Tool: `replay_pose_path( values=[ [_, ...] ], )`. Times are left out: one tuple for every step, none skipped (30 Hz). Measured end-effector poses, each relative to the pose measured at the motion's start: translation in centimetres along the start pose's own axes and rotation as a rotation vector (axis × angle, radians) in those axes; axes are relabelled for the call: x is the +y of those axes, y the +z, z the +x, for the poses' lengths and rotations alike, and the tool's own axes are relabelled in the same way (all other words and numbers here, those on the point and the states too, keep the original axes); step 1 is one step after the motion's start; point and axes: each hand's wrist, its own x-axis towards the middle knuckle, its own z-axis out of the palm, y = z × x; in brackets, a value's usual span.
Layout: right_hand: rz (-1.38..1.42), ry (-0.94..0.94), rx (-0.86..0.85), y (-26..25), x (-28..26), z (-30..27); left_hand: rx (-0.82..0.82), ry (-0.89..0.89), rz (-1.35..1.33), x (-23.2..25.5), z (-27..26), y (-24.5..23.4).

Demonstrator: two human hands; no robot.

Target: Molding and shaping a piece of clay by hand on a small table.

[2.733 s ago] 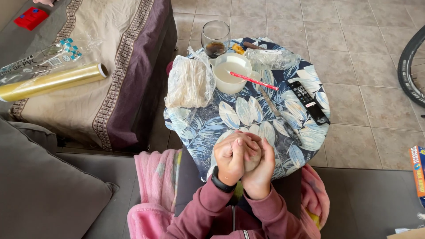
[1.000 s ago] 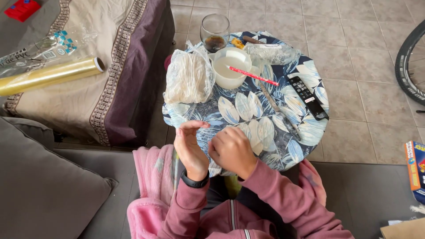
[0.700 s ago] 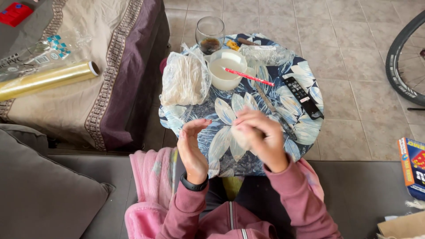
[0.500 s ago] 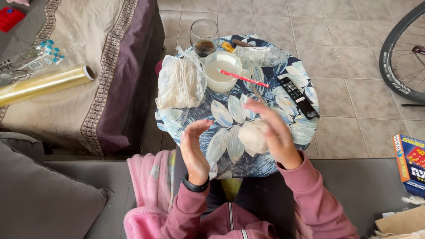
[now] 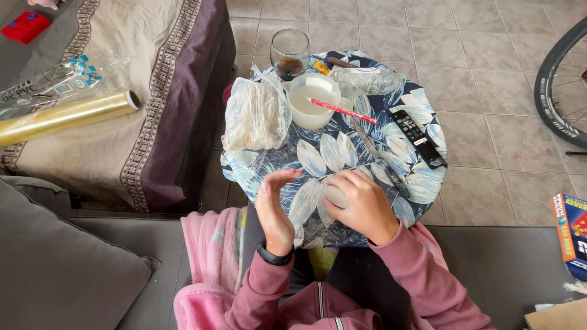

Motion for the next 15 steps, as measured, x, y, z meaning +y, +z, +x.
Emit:
replay_pose_path(
  values=[
    [0.000, -0.003, 0.001, 0.1, 0.4, 0.0, 0.001, 0.002, -0.001, -0.1, -0.4, 0.4],
    [0.088, 0.003, 0.059, 0.2, 0.8, 0.1, -0.017, -0.007, -0.005, -0.3, -0.7, 0.8],
    [0.176, 0.008, 0.120, 0.3, 1.2, 0.2, -0.037, -0.016, -0.009, -0.4, -1.0, 1.2],
    [0.177, 0.005, 0.123, -0.3, 0.8, 0.0, -0.037, -0.012, -0.009, -0.2, -1.3, 1.6],
    [0.366, 0.036, 0.156, -0.9, 0.5, 0.0, -0.078, -0.036, -0.033, 0.0, -1.5, 2.2],
    [0.556, 0.066, 0.188, -1.5, 0.3, 0.0, -0.119, -0.061, -0.056, 0.1, -1.8, 2.8],
    [0.557, 0.067, 0.186, -1.8, -0.5, -0.2, -0.117, -0.063, -0.056, 0.6, -2.0, 3.3],
    [0.659, 0.078, 0.219, -2.1, -1.2, -0.3, -0.163, -0.040, -0.057, 1.0, -2.2, 3.9],
    [0.761, 0.091, 0.256, -2.3, -2.0, -0.4, -0.214, -0.017, -0.058, 1.5, -2.4, 4.5],
    [0.760, 0.094, 0.258, -2.6, -3.3, -0.7, -0.216, -0.020, -0.058, 2.0, -2.7, 4.6],
    [0.799, 0.072, 0.273, -2.7, -4.6, -0.9, -0.245, 0.072, -0.008, 2.5, -3.1, 4.6],
    [0.837, 0.050, 0.288, -2.9, -6.0, -1.1, -0.273, 0.163, 0.042, 3.0, -3.4, 4.6],
    [0.840, 0.051, 0.287, -2.6, -6.3, -1.8, -0.273, 0.161, 0.046, 3.5, -3.8, 4.5],
    [0.804, 0.038, 0.356, -2.3, -6.7, -2.4, -0.312, 0.298, 0.123, 3.9, -4.2, 4.4],
    [0.768, 0.024, 0.424, -2.0, -7.0, -2.9, -0.350, 0.435, 0.204, 4.4, -4.5, 4.3]
  ],
)
